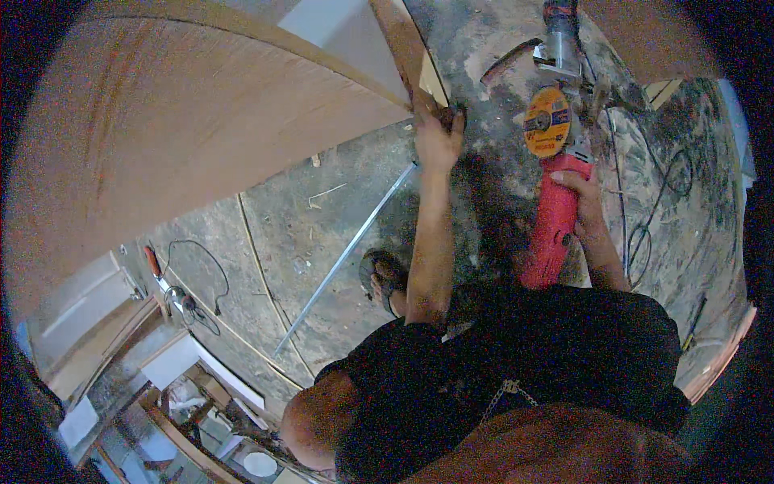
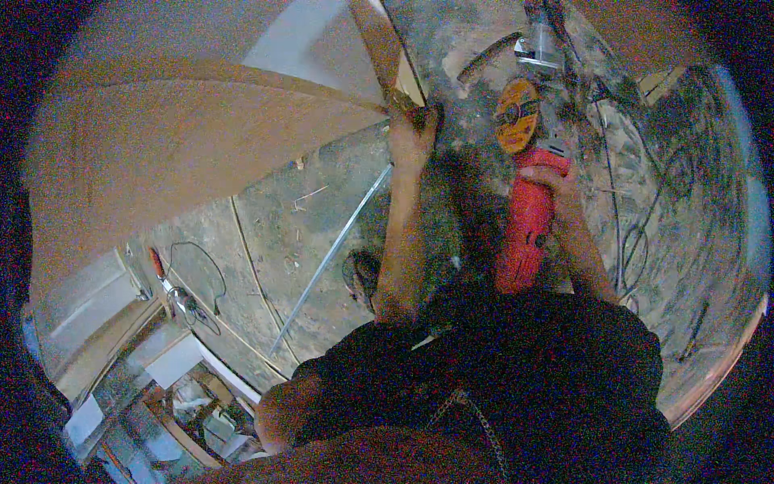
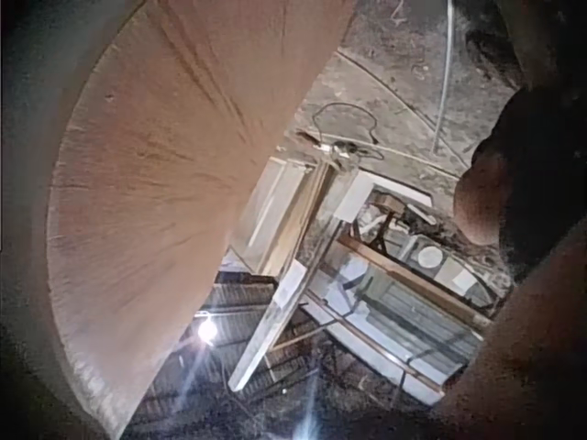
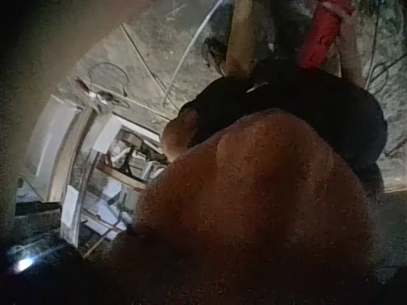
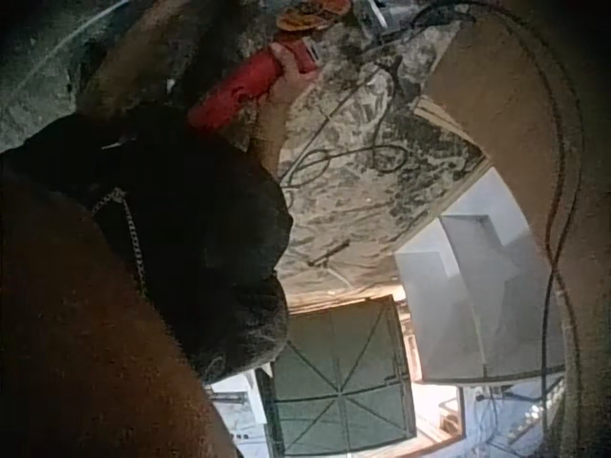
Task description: The person uses an angle grinder to cut a metal trim and then fits the metal piece against the corner of a wooden panel structure.
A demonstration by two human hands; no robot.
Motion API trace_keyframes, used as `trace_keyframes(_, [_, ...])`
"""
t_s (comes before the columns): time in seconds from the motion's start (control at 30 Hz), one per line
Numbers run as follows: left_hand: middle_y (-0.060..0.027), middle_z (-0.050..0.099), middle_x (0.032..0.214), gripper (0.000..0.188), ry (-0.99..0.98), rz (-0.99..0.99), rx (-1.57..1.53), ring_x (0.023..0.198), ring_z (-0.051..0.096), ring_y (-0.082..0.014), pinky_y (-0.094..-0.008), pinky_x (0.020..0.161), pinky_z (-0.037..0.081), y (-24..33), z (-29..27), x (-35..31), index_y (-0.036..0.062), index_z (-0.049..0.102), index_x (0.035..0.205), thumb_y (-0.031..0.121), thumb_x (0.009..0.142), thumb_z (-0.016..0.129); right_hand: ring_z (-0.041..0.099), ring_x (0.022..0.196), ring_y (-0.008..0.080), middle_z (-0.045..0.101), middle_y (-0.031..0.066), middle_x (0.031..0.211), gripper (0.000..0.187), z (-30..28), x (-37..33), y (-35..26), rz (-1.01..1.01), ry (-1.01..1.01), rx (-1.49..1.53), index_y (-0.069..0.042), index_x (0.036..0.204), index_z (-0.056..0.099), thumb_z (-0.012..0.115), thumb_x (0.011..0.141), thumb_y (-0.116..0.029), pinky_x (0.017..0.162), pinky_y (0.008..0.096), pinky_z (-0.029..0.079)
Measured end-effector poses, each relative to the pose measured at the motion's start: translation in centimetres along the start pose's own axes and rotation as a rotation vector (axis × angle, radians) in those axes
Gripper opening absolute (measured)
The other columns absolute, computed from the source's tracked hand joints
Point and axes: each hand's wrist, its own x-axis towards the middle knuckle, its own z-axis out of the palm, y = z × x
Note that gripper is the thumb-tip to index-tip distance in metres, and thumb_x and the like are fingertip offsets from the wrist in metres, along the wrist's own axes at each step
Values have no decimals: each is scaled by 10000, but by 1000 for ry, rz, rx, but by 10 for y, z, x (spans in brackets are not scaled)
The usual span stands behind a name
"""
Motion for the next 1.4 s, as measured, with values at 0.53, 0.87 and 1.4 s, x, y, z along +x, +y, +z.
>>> trace_keyframes(0.53, [-243,504,1366,867,282,66,-145,1218,521,-403,-413,1017,413,-1,9,0,70,134,1530,349,889,647,658,654,208,651,79,798,323,3,-7,-3,-3,14,-12,-16,1000,593,714,710,-93,619,345,571])
trace_keyframes(0.87, [-294,311,1493,765,286,51,-293,1377,339,-411,-402,1111,313,4,14,1,-20,245,1479,387,931,592,652,665,196,642,61,795,324,-3,-4,4,-50,44,-45,-25,993,588,721,706,-94,626,338,563])
trace_keyframes(1.4, [-240,430,1429,611,173,152,-592,1311,437,-341,-401,1083,334,20,2,-43,-13,342,1430,254,943,596,676,675,234,669,97,820,409,-8,4,6,58,-43,32,-14,1068,574,748,707,-91,624,361,575])
